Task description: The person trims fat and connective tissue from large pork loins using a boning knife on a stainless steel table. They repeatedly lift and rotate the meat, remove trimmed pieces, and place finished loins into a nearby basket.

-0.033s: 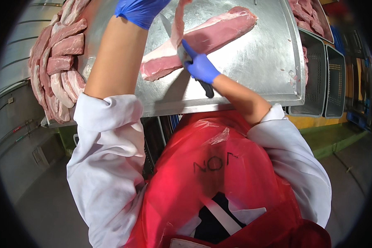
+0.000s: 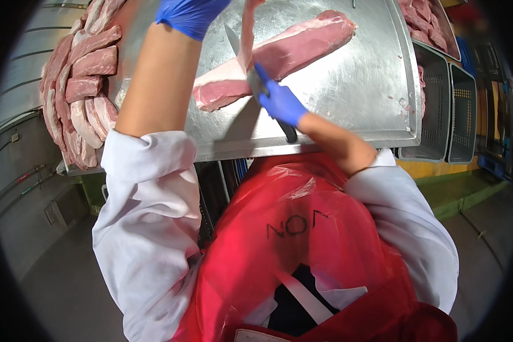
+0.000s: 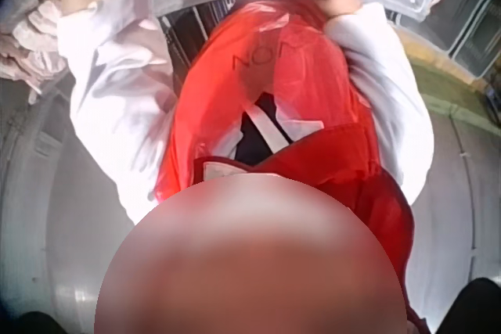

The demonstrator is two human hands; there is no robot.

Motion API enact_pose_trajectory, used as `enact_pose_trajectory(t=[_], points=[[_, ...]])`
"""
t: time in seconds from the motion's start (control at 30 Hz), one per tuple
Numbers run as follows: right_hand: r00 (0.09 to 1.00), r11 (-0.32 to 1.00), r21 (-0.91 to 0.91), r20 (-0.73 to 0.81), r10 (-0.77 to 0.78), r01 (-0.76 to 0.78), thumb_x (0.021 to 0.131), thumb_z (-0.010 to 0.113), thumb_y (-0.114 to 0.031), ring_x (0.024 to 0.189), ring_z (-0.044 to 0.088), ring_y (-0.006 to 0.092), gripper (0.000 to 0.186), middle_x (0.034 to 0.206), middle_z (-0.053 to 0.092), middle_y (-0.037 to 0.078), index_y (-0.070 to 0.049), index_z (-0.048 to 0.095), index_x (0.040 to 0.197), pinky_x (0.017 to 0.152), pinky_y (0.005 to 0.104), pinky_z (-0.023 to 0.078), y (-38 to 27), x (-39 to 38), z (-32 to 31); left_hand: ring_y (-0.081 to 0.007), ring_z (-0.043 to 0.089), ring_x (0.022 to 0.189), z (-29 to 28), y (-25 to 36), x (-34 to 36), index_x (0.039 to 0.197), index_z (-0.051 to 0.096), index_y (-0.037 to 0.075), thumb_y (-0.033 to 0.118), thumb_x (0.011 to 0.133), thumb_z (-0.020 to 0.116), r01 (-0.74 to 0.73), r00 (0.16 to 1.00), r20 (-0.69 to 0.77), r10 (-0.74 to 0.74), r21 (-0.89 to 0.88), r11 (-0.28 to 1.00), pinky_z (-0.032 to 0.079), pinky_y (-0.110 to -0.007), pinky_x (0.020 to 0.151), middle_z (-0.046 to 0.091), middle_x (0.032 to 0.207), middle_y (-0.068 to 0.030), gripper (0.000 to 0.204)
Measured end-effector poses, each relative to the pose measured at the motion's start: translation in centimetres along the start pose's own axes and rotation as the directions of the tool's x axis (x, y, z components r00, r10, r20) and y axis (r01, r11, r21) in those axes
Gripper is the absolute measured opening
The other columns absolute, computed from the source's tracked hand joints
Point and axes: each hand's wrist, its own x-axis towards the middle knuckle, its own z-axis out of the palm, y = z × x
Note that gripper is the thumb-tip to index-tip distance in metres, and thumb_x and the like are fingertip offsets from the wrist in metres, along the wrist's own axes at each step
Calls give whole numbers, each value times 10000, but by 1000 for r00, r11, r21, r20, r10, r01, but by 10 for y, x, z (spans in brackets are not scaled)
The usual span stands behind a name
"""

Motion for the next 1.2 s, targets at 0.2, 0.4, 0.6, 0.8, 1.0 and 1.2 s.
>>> enact_pose_trajectory(t=[0.2, 0.4, 0.6, 0.8, 1.0, 1.2], points=[[997, 997, -45, -33, -64, 62, 923, 521, -142, 550, 648, 268, 756, 691, 650, 168, -187, 182, 1598, 602, 410, 556, 18, -1, 26, -85, 505, 617, -4, 36, -15, 880, 620, 60, 83, 959, 573, 15, 997, -69, -22, -98, 995, 432, -215, 557, 559, 717, 9, 95], [999, 974, -225, 35, -13, 21, 935, 521, -146, 604, 666, 302, 698, 773, 680, 160, -143, 245, 1576, 665, 414, 561, 19, -70, 48, -108, 531, 675, -116, 90, -16, 926, 631, 44, 84, 948, 573, -39, 999, -19, 40, 37, 999, 444, -238, 617, 579, 762, -13, 73], [997, 997, 32, -11, -75, 75, 908, 538, -131, 529, 631, 215, 733, 743, 662, 117, -167, 251, 1582, 609, 355, 569, 28, -75, 1, -184, 635, 881, -442, 187, -192, 1054, 651, -6, 84, 890, 614, 561, 799, -600, -50, 772, -300, 511, -310, 811, 667, 937, -89, 190], [976, 989, 132, -215, -38, 68, 889, 513, -102, 560, 655, 218, 773, 796, 673, 187, -197, 210, 1593, 597, 359, 568, -24, 66, 35, -338, 511, 1308, -244, -77, -188, 1410, 449, 29, 195, 778, 719, 110, 922, -100, -374, 994, 7, 431, -405, 1066, 555, 1358, -214, 707], [975, 980, 171, -177, 133, -102, 897, 500, -102, 596, 669, 228, 761, 839, 678, 202, -119, 187, 1591, 587, 368, 555, -42, 94, 68, -411, 640, 1053, -234, -61, -151, 1215, 569, 59, 209, 791, 657, 76, 736, -191, -650, 977, -201, 506, -447, 899, 668, 1128, -222, 458], [968, 979, 162, -200, 152, -120, 874, 548, -62, 574, 627, 177, 804, 770, 654, 139, -84, 184, 1590, 541, 333, 528, -46, 96, 68, -455, 632, 974, -253, -88, -165, 1137, 570, 57, 180, 807, 649, 9, 844, 5, -537, 1000, 23, 504, -486, 850, 673, 1040, -243, 361]])
